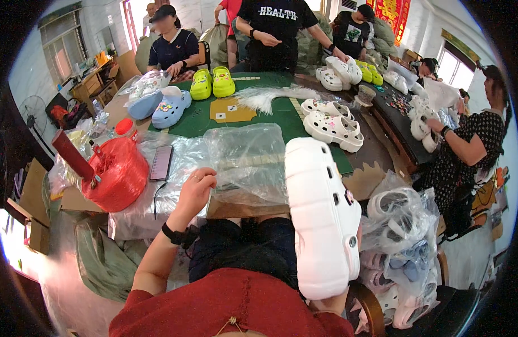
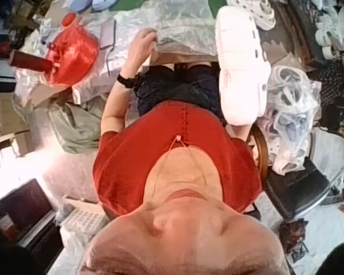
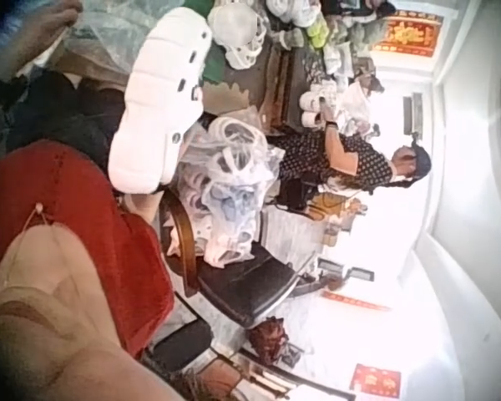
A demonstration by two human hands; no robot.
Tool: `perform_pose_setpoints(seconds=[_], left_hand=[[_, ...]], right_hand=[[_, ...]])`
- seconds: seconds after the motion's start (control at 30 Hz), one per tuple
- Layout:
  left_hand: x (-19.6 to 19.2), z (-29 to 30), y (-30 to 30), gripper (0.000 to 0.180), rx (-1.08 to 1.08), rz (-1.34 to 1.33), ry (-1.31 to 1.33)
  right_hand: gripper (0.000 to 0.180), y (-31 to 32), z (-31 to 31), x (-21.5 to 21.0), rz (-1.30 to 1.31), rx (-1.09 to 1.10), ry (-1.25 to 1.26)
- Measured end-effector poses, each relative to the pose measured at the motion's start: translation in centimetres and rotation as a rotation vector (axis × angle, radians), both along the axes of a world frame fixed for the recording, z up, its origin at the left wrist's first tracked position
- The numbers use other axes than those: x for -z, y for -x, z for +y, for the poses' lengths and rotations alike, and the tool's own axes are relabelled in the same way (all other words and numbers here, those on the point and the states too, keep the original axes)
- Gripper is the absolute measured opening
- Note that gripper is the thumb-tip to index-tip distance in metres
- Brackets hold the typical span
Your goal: Putting white clog-style shoes into plastic bags.
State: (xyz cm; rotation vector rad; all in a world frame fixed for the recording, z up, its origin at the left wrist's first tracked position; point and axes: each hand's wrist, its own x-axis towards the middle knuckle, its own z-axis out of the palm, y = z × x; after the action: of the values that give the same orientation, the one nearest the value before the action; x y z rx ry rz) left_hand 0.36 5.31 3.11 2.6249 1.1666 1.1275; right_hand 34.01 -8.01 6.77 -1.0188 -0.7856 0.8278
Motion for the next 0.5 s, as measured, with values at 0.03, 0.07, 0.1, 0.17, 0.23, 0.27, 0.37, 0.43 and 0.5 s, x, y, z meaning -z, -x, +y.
perform_pose_setpoints(seconds=[0.03,0.07,0.1,0.17,0.23,0.27,0.37,0.43,0.5], left_hand=[[0.5,0.2,0.2,0.027,-0.017,-0.005,-0.001],[0.9,0.6,0.1,0.030,-0.089,0.013,-0.049],[1.0,1.1,-0.9,0.032,-0.140,0.023,-0.097],[0.7,1.1,-3.0,0.037,-0.216,-0.030,-0.081],[0.3,0.7,-4.6,0.042,-0.292,-0.082,-0.067],[-0.1,0.5,-5.1,0.045,-0.332,-0.025,0.005],[3.4,2.6,-4.1,0.066,-0.331,0.089,0.030],[5.4,4.2,-3.9,0.085,-0.187,0.069,0.045],[5.2,4.4,-4.1,0.082,0.029,-0.274,0.343]], right_hand=[[0.033,1.4,1.1,-0.8,0.002,-0.034,0.018],[0.033,2.3,1.6,-1.3,0.004,-0.071,0.036],[0.033,2.2,1.5,-1.7,-0.001,-0.087,0.055],[0.034,2.5,1.4,-1.7,0.004,-0.152,0.091],[0.034,2.2,0.9,-1.4,0.009,-0.218,0.129],[0.035,2.0,0.7,-1.3,0.011,-0.250,0.148],[0.036,1.6,-0.1,-0.9,0.019,-0.355,0.200],[0.036,1.3,-0.5,-0.6,0.029,-0.402,0.239],[0.037,1.2,-0.8,-0.7,0.040,-0.439,0.280]])
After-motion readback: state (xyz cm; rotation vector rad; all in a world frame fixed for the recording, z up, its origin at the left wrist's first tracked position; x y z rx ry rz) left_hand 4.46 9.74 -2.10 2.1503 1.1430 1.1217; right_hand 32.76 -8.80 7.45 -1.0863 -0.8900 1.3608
